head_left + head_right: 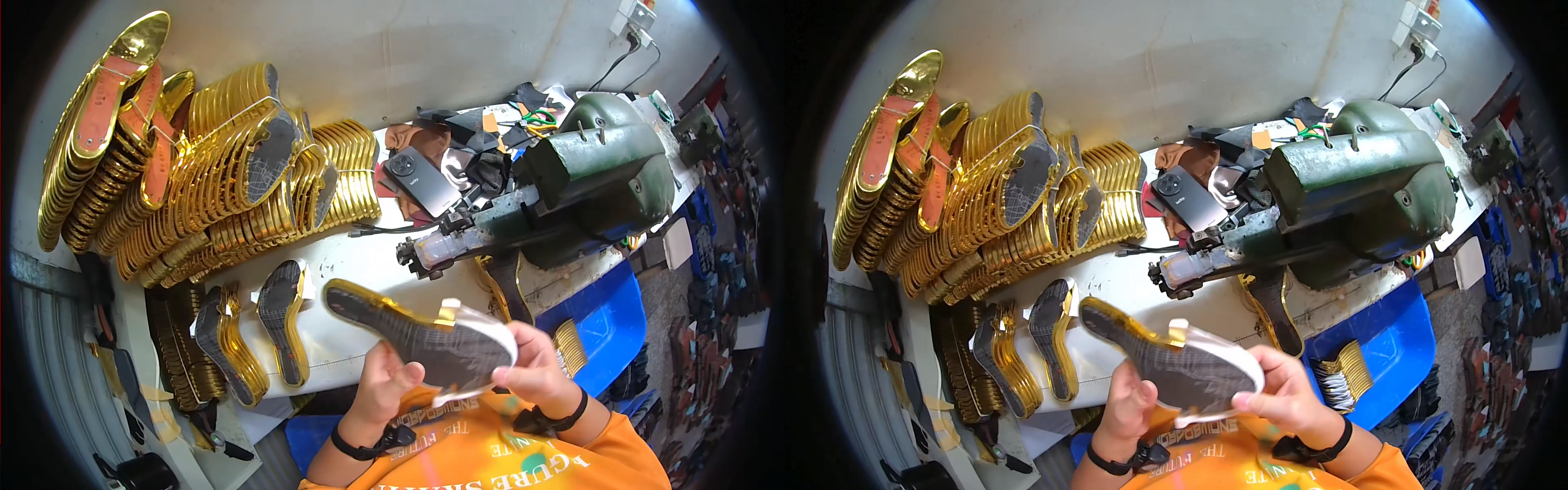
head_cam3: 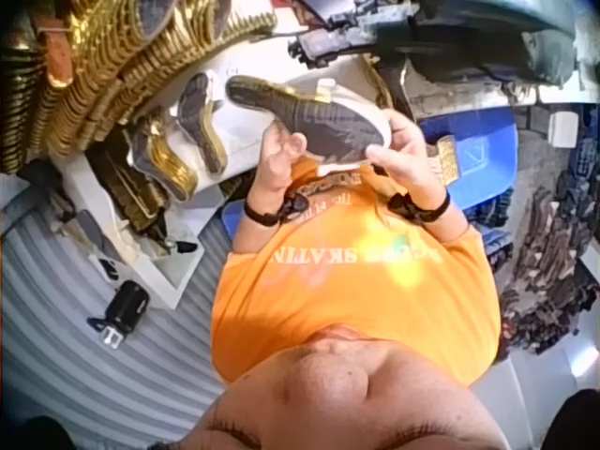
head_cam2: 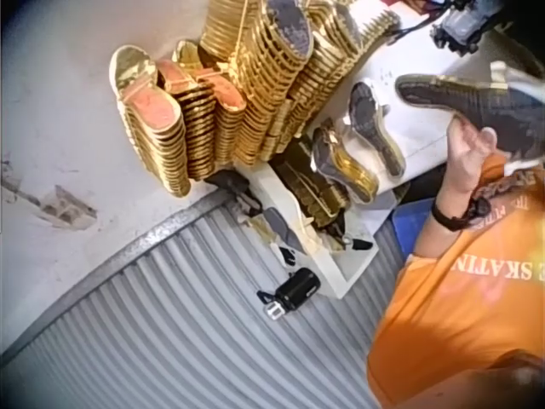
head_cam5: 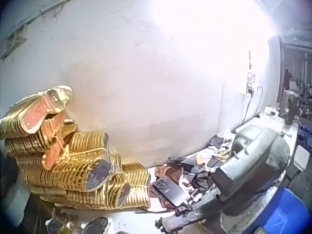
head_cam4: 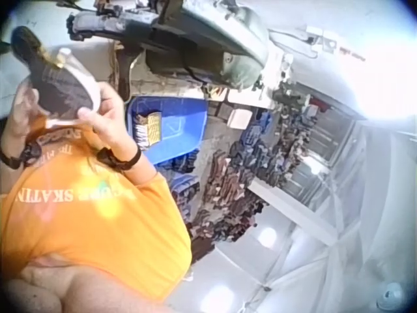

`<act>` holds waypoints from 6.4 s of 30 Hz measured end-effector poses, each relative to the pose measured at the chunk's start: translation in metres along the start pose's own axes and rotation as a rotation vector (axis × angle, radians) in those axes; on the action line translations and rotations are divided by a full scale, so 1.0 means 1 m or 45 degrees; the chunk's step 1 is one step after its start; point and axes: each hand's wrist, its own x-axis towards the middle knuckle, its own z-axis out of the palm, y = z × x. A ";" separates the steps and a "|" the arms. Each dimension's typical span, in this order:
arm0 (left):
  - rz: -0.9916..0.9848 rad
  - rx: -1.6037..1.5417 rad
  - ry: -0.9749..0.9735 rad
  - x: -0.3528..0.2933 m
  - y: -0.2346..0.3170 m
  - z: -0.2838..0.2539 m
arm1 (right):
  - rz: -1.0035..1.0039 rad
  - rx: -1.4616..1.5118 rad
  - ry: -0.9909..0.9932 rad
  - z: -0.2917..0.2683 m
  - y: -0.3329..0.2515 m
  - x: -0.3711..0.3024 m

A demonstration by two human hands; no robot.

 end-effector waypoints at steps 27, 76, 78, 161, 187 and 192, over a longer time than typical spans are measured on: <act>0.336 0.013 0.326 -0.010 -0.018 0.047 | -1.653 -1.857 0.189 0.042 0.017 0.030; 0.537 1.427 -0.831 0.196 0.093 -0.010 | 0.160 -0.029 0.105 0.003 -0.007 0.085; 0.539 1.429 -1.005 0.209 0.092 -0.008 | 0.134 0.017 0.140 0.007 -0.001 0.083; 0.114 0.508 0.175 0.094 0.021 0.011 | -1.189 -1.670 0.590 0.035 -0.032 0.118; -0.019 0.187 0.165 -0.030 0.015 0.028 | -1.474 -2.146 -0.216 0.044 -0.010 0.038; -0.189 -0.075 0.203 -0.015 0.023 0.032 | -1.465 -2.436 -0.337 0.046 -0.008 0.026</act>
